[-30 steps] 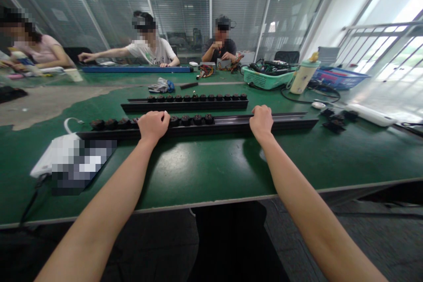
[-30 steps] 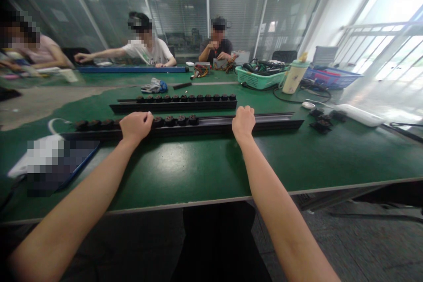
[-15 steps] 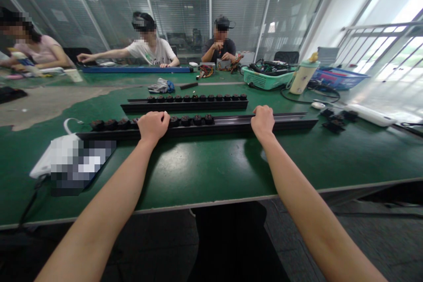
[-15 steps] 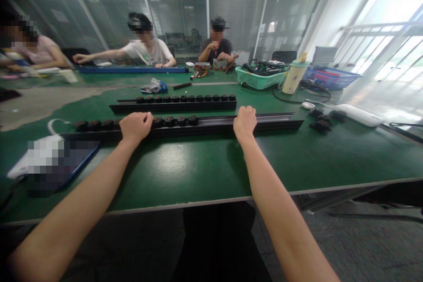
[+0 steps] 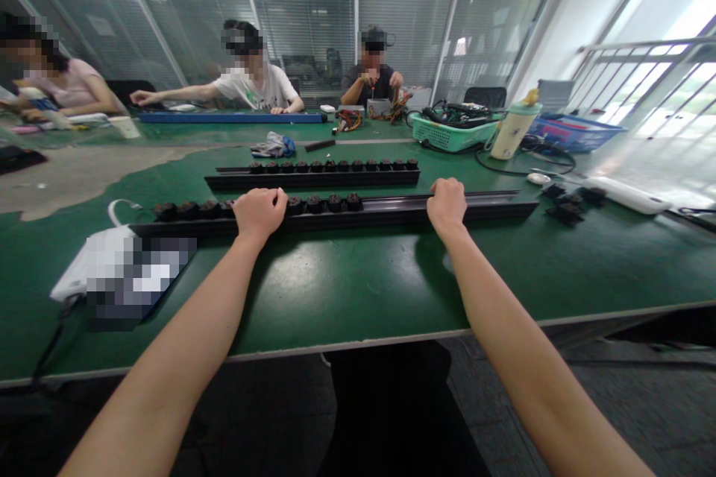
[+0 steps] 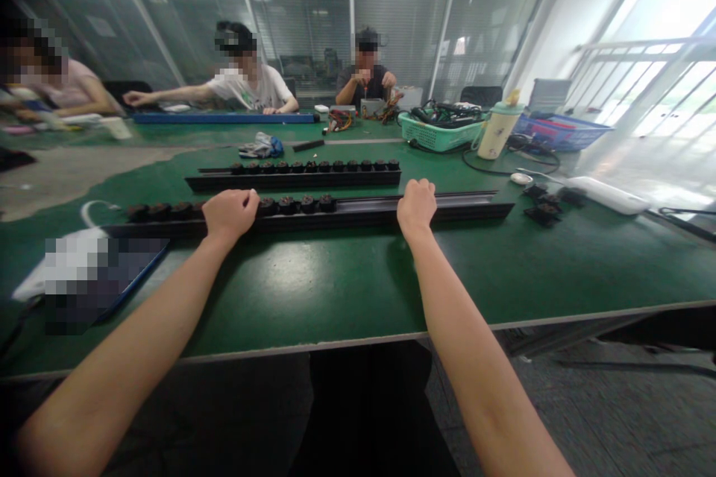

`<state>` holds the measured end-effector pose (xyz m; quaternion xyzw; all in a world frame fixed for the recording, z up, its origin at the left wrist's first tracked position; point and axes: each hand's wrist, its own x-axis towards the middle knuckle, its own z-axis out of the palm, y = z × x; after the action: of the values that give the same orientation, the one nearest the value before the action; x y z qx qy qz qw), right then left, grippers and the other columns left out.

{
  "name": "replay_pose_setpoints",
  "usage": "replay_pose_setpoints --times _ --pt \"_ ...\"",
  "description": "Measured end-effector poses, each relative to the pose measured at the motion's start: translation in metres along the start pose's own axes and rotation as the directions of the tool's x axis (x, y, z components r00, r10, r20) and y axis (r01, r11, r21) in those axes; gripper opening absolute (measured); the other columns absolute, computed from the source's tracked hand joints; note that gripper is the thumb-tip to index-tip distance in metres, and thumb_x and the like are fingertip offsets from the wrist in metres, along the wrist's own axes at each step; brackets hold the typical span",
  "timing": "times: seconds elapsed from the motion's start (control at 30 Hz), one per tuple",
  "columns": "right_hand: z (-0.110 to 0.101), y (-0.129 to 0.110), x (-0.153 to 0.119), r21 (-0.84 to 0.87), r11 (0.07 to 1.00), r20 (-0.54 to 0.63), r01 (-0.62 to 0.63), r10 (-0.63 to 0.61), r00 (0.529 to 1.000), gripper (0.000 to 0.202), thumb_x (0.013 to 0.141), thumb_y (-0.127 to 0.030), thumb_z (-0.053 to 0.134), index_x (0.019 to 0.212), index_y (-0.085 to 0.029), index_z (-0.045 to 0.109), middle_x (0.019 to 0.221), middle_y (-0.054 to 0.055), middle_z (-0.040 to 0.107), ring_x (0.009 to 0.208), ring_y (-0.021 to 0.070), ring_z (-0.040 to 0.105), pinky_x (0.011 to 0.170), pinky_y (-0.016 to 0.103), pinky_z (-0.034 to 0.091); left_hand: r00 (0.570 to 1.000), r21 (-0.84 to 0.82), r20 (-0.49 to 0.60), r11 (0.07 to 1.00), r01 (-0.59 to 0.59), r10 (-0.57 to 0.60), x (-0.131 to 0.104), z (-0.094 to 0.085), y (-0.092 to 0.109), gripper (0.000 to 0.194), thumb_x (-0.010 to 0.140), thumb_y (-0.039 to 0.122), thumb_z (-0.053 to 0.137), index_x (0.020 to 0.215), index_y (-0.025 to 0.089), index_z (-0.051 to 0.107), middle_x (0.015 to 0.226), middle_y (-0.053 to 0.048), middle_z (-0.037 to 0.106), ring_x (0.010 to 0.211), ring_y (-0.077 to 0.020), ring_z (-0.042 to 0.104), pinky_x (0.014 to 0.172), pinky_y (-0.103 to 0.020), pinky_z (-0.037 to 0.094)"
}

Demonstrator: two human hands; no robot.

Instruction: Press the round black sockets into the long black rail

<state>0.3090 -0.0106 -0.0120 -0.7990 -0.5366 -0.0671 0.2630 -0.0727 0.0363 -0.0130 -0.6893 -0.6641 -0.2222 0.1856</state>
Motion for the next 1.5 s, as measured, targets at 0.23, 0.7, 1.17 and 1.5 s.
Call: replay_pose_setpoints --times 0.23,0.7,1.17,1.5 --pt "0.001 0.001 0.001 0.003 1.000 -0.009 0.001 -0.001 1.000 0.041 0.092 0.002 0.042 0.113 -0.012 0.075 0.127 0.020 0.066 0.122 0.0303 0.055 0.095 0.039 0.049 1.000 -0.018 0.003 1.000 0.007 -0.007 -0.001 -0.001 0.000 0.057 0.103 0.045 0.030 0.088 0.020 0.079 0.100 -0.017 0.078 0.095 -0.0337 0.070 0.072 -0.039 0.039" --pt "0.002 0.004 0.003 0.015 1.000 -0.009 -0.012 0.012 1.000 0.042 0.092 0.002 0.041 0.113 -0.012 0.074 0.129 0.021 0.065 0.123 0.0309 0.055 0.097 0.040 0.049 1.000 -0.001 -0.004 1.000 0.001 -0.001 0.000 0.000 0.000 0.058 0.103 0.045 0.029 0.088 0.020 0.079 0.099 -0.018 0.079 0.094 -0.0339 0.070 0.070 -0.039 0.039" --pt "0.006 0.013 0.008 0.024 0.999 -0.067 -0.023 0.024 0.997 0.041 0.090 0.001 0.043 0.109 -0.012 0.077 0.124 0.020 0.067 0.120 0.0314 0.056 0.099 0.042 0.049 1.000 -0.032 -0.008 0.999 0.000 -0.001 0.000 0.003 -0.003 0.057 0.104 0.045 0.031 0.087 0.020 0.079 0.098 -0.018 0.078 0.096 -0.0350 0.070 0.072 -0.040 0.040" --pt "0.007 0.020 0.013 0.026 0.999 -0.054 -0.032 0.033 0.998 0.042 0.090 0.001 0.043 0.111 -0.012 0.077 0.125 0.020 0.067 0.119 0.0315 0.057 0.101 0.044 0.050 1.000 -0.024 -0.005 1.000 0.005 -0.005 0.001 0.002 -0.002 0.057 0.104 0.046 0.030 0.086 0.021 0.078 0.098 -0.017 0.078 0.097 -0.0346 0.070 0.072 -0.039 0.040"
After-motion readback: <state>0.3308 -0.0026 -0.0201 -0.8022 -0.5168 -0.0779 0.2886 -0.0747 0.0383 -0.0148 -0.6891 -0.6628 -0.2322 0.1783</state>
